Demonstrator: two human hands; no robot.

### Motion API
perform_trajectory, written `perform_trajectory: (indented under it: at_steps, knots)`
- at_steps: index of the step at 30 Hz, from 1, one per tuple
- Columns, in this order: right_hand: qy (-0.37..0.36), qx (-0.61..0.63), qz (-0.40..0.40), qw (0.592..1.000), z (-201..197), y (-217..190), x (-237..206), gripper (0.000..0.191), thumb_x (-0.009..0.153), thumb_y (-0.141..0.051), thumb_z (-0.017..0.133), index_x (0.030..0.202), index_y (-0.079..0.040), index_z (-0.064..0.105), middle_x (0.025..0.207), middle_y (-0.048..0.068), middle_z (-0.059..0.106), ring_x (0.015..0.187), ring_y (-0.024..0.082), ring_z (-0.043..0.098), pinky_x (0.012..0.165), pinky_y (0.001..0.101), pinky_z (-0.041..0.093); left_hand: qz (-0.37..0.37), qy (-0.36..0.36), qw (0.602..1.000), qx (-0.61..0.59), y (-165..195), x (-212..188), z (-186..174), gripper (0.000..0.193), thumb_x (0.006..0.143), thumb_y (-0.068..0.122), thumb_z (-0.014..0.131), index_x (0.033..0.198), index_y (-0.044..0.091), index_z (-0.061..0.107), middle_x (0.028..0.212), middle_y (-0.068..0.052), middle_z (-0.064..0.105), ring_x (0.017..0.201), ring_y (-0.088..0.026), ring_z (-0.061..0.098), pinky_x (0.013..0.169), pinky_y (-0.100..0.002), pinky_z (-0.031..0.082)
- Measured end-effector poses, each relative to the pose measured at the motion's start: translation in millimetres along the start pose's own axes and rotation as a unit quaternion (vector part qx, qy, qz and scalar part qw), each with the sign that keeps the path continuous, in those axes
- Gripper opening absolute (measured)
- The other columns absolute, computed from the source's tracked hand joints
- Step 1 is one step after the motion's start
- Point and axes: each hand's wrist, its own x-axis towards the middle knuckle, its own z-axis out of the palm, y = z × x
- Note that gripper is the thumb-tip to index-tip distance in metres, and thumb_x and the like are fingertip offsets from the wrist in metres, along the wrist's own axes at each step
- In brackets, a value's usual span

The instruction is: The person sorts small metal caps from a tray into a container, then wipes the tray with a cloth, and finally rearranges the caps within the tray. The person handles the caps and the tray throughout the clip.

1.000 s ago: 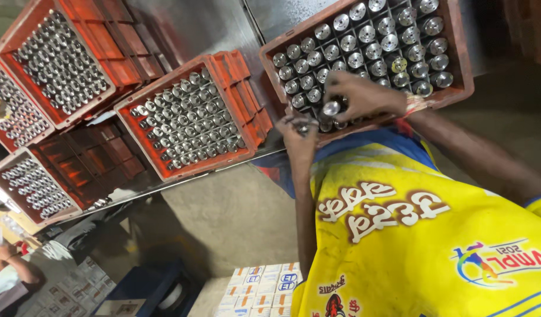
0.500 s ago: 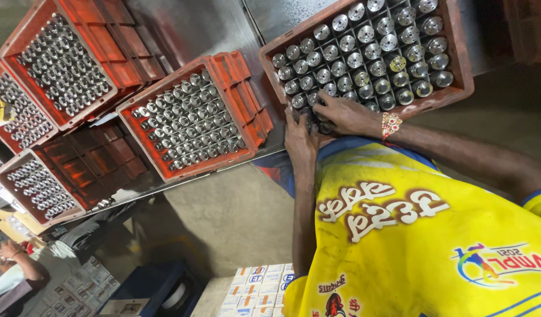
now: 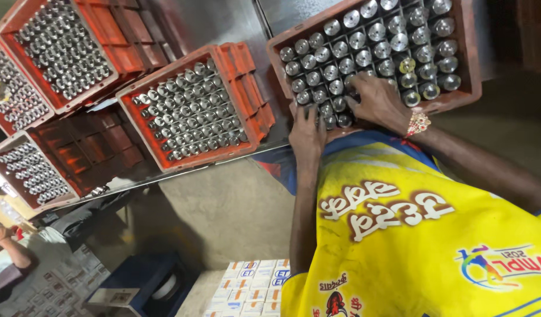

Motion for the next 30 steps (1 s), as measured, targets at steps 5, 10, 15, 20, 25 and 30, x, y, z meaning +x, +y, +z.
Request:
perform_trajectory:
  at_steps: [5, 10, 15, 20, 25, 30]
  knots:
    - [0.003, -0.067, 0.015, 0.998, 2, 6, -16, 0.044, 0.081, -0.022, 0.08, 0.11, 0.007, 0.063, 0.102, 0.026, 0.063, 0.079, 0.046, 0.066, 0.066, 0.0527, 0.055, 0.098, -0.132, 0.983, 0.086, 5, 19, 27, 0.06, 0.077, 0.019, 0.075, 0.135, 0.011, 0.064, 0.126, -0.013, 0.061, 0.096, -0.03, 0.07, 0.09, -0.051, 0.053]
    - [-0.027, -0.119, 0.017, 0.992, 21, 23, -17, 0.027, 0.093, -0.016, 0.074, 0.112, 0.001, 0.065, 0.107, 0.021, 0.063, 0.081, 0.039, 0.068, 0.068, 0.0491, 0.055, 0.203, -0.109, 0.971, 0.059, -5, 29, 36, 0.043, 0.078, 0.009, 0.069, 0.121, 0.008, 0.065, 0.126, -0.016, 0.061, 0.093, -0.03, 0.068, 0.074, -0.041, 0.058]
    - [0.008, -0.022, -0.004, 1.0, 12, 25, -20, 0.029, 0.083, -0.024, 0.078, 0.098, -0.001, 0.07, 0.092, 0.017, 0.063, 0.077, 0.037, 0.068, 0.067, 0.049, 0.056, 0.192, -0.203, 0.953, 0.116, -11, 37, 38, 0.017, 0.091, 0.007, 0.07, 0.109, 0.006, 0.068, 0.114, -0.011, 0.061, 0.095, -0.026, 0.067, 0.075, -0.041, 0.058]
    - [0.037, -0.051, -0.015, 0.998, -5, 14, -18, 0.028, 0.084, -0.025, 0.078, 0.096, 0.0, 0.07, 0.1, 0.015, 0.064, 0.083, 0.037, 0.068, 0.07, 0.0474, 0.056, 0.183, -0.162, 0.97, 0.006, -13, 45, 25, 0.035, 0.076, 0.014, 0.081, 0.106, 0.002, 0.069, 0.11, -0.01, 0.061, 0.103, -0.03, 0.062, 0.084, -0.042, 0.057]
    - [-0.013, -0.084, -0.01, 0.996, 3, 17, -11, 0.059, 0.071, -0.034, 0.082, 0.11, 0.007, 0.065, 0.1, 0.021, 0.061, 0.079, 0.037, 0.066, 0.064, 0.0469, 0.055, 0.073, -0.104, 0.983, -0.13, -23, 33, -11, 0.042, 0.065, 0.017, 0.09, 0.103, 0.005, 0.077, 0.102, -0.008, 0.063, 0.1, -0.028, 0.06, 0.087, -0.042, 0.053]
    - [-0.019, -0.095, -0.049, 0.994, 29, 33, -12, 0.042, 0.084, -0.031, 0.077, 0.106, 0.002, 0.063, 0.101, 0.017, 0.06, 0.086, 0.035, 0.067, 0.064, 0.047, 0.053, -0.023, -0.056, 0.937, -0.343, -35, 20, -4, 0.037, 0.074, 0.017, 0.085, 0.106, 0.002, 0.075, 0.109, -0.007, 0.063, 0.104, -0.023, 0.064, 0.095, -0.036, 0.053]
